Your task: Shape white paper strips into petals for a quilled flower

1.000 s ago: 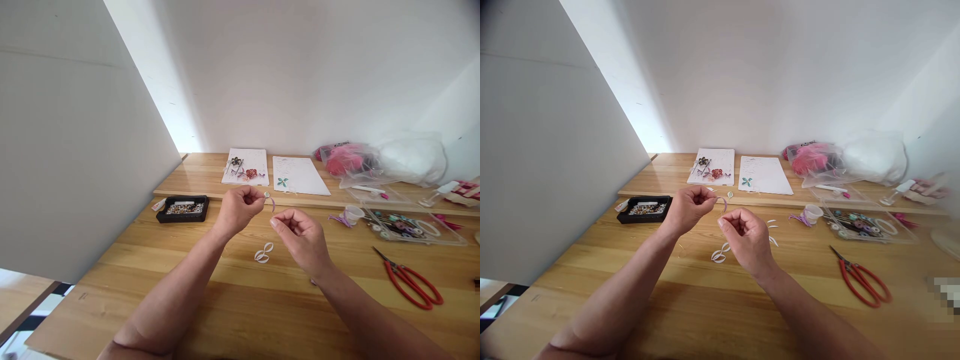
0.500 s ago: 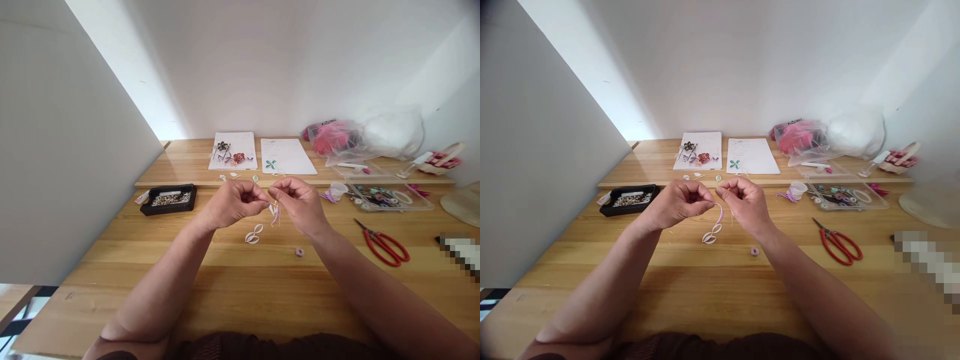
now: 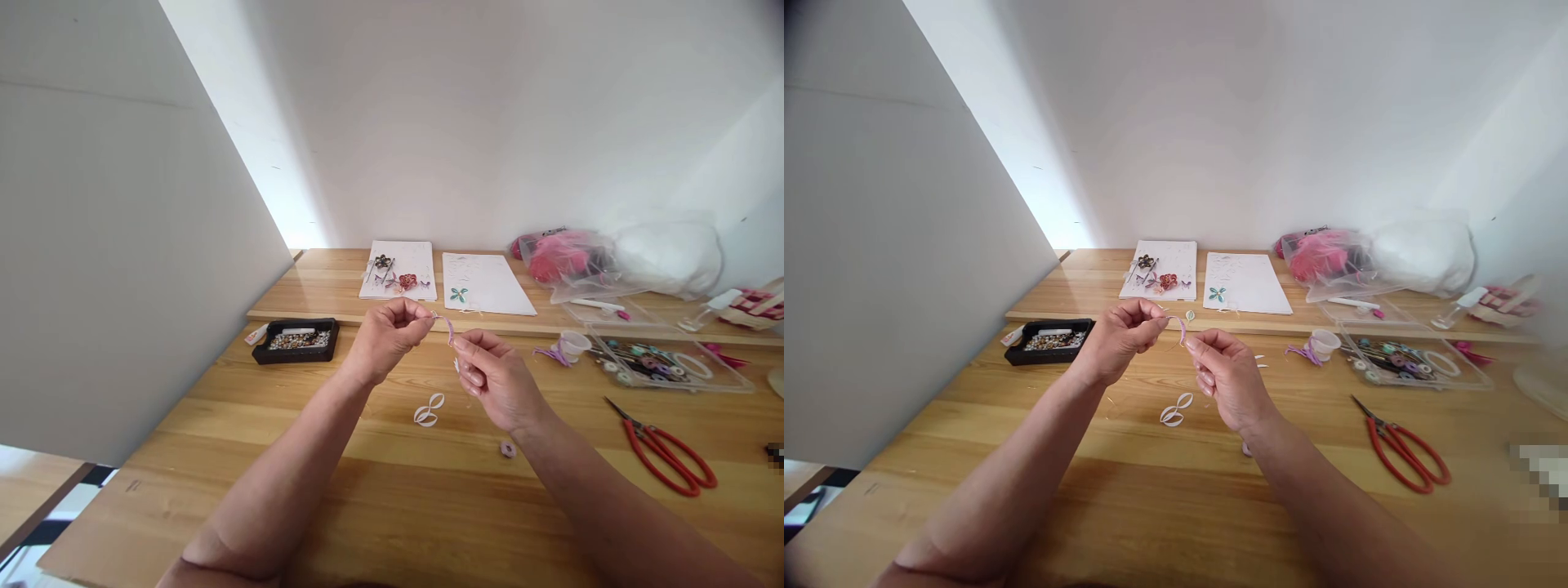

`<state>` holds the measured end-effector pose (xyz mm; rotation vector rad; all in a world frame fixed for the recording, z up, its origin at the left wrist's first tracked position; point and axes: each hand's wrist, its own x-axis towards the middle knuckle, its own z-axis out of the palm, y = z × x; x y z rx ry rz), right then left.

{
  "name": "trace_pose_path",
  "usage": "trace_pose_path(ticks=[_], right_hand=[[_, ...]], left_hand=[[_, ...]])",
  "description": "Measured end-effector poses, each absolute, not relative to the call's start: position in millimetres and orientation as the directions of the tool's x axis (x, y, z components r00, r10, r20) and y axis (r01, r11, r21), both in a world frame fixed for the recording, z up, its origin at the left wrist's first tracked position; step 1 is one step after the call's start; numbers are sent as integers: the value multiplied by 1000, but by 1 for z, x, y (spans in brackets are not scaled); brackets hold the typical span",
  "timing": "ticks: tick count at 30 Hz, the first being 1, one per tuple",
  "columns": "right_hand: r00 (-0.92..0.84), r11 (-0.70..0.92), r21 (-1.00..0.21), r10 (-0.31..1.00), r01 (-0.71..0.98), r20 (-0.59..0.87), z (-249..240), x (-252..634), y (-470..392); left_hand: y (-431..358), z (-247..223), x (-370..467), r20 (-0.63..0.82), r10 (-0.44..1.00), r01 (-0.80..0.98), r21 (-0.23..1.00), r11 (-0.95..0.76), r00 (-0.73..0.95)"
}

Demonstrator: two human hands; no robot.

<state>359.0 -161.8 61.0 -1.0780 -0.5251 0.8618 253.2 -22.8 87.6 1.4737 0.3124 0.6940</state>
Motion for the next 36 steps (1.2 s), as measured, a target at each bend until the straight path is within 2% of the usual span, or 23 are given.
trace_pose_path(ticks=[5,8,11,14,18,23,28,36], right_hand=[[584,203,-921,811,-334,-34,57,350,-160],[587,203,-944,810,-259,13,54,344,-159],[604,203,-976,789,-84,112,52,341,-160],[615,196,-964,742,179,266,52,341,-163],[595,193,-833,618,519,514,55,344,-169],[539,148,-677,494,721,682,62,356,-175],[483,152,-607,471,780,738,69,362,-176],[542,216,-726,536,653,647,63,367,-171]], left_hand=[[-20,84,254,191,633,-210,977,-46,750],[-18,82,254,189,660,-191,979,-69,727],[-17,80,255,203,674,-175,978,-110,711],[-17,80,255,224,666,-165,975,-152,712],[-17,82,253,205,636,-108,976,-189,744],[-20,83,251,126,569,-35,985,-167,813],[-26,84,250,42,495,33,989,-142,868],[-32,85,249,21,398,57,982,-182,917]])
